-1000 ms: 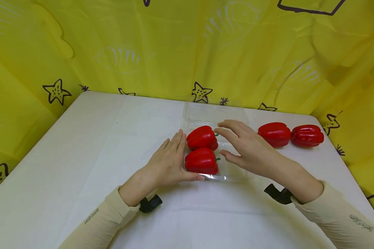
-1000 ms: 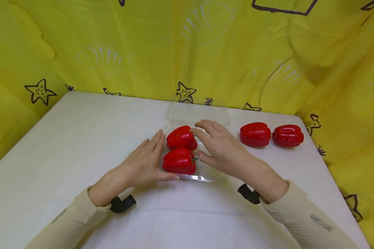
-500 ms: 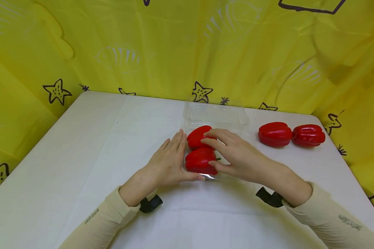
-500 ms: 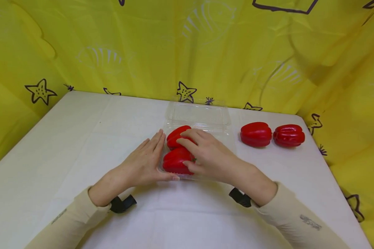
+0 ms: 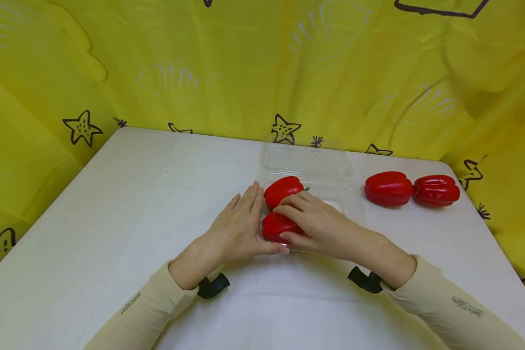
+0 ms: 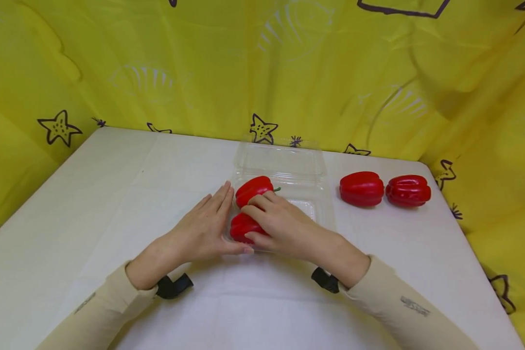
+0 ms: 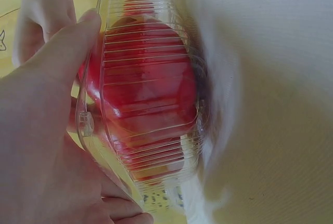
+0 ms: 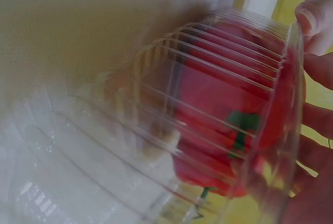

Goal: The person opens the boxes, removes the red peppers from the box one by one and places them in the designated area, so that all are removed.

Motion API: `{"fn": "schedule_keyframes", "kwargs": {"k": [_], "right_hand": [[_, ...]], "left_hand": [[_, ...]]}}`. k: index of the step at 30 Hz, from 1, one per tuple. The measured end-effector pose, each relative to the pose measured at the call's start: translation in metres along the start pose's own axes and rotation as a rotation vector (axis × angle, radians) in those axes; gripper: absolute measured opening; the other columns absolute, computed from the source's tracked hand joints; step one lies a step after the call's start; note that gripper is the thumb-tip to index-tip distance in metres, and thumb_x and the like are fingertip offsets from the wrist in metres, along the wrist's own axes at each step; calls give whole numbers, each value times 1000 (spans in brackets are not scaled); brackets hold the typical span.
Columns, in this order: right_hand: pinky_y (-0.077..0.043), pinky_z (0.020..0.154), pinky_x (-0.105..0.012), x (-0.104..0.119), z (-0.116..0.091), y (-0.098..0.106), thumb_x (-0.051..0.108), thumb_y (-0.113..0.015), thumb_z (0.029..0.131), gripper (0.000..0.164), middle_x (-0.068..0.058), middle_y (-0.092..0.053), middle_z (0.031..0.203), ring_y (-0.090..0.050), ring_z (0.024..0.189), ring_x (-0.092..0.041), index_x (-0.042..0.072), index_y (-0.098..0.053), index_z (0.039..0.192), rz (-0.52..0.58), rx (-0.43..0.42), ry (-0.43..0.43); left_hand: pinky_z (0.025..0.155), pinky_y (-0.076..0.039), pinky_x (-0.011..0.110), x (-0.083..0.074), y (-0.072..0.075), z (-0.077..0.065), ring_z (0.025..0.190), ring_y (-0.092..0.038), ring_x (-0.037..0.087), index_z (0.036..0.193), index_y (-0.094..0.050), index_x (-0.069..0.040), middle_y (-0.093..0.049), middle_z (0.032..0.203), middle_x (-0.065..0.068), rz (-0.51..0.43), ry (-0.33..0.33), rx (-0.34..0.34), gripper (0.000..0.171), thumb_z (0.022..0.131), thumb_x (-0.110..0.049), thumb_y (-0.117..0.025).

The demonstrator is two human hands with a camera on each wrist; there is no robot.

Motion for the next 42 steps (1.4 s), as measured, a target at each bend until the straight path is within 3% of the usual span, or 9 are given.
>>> {"fn": "schedule_keyframes", "kwargs": {"k": [21,29,34,42], "right_hand": [[-57,87,-31,-14,4,-7,29,-76,83,51,0,-53,119,-42,118,-15,7,-64,127,130,46,-72],[-55,88,-28,-21,1,-7,31,-78,79,49,6,-51,118,-42,117,-9,14,-58,120,181,72,-105],[-55,85,-24,-27,-2,-8,34,-82,78,52,10,-51,114,-44,113,-6,21,-48,115,278,94,-144],[-56,85,-24,-27,-6,-7,30,-82,79,54,8,-55,118,-48,112,-6,20,-49,120,312,59,-108]], "left_hand": [[124,-20,50,-1,0,0,156,-11,27,158,-13,-1,-11,167,15,34,1,-1,124,75,-81,-60],[125,-19,49,-1,-1,0,156,-10,27,158,-12,0,-10,167,15,33,6,5,125,75,-81,-59],[125,-19,49,-2,0,0,156,-10,27,158,-11,0,-9,167,15,33,4,9,125,76,-81,-58],[125,-18,50,-1,0,0,156,-10,27,158,-11,0,-9,167,15,22,6,12,125,76,-81,-58]]}}
Point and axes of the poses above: each hand's wrist, its own z-axis towards the middle knuckle, its own y-axis out of the back of the hand, x = y × z, the point moved 5 cm from there along z, towards the middle knuckle
